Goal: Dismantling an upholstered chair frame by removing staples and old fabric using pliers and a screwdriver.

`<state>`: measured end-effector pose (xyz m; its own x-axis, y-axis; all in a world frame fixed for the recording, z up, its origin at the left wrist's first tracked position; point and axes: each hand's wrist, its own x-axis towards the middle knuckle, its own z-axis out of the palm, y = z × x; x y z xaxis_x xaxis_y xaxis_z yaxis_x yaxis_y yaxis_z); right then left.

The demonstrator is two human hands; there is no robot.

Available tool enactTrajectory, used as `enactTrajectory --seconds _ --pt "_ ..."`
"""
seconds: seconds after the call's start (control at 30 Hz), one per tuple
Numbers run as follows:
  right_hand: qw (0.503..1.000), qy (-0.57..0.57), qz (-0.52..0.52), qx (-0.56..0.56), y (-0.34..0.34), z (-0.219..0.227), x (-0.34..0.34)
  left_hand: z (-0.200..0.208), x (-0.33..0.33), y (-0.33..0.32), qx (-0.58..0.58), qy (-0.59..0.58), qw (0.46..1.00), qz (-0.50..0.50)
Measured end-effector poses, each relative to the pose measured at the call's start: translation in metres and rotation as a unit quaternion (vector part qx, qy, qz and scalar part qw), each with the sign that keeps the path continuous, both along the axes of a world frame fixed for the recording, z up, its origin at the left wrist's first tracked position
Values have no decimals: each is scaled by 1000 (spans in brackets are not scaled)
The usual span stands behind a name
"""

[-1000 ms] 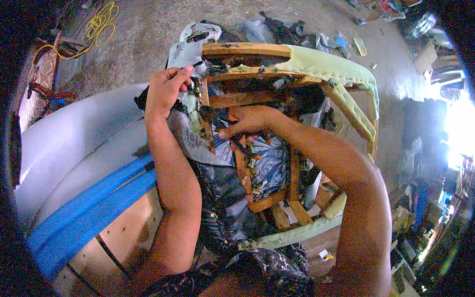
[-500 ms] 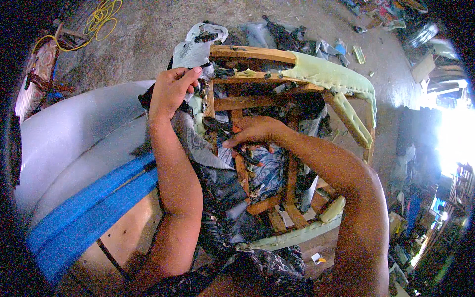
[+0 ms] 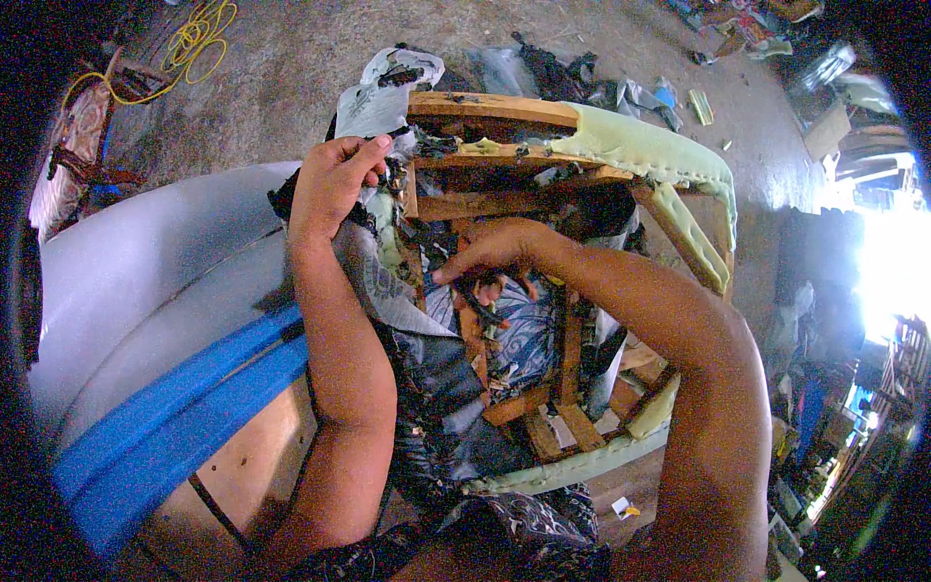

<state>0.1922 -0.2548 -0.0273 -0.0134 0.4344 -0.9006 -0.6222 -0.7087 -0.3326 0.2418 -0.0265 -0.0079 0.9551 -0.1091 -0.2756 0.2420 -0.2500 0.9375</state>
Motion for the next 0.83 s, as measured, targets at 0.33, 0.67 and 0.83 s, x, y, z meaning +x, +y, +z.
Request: enactTrajectory --seconds 0.33,0.67,0.83 --pt "997 -19 37 68 8 7 6 2 1 3 15 20 1000 -16" --pt "953 -30 -246 175 -19 -13 -36 -7 2 2 -12 23 1000 -6" --pt "957 2 -271 107 -27 -3 -28 -2 1 4 2 32 999 -20"
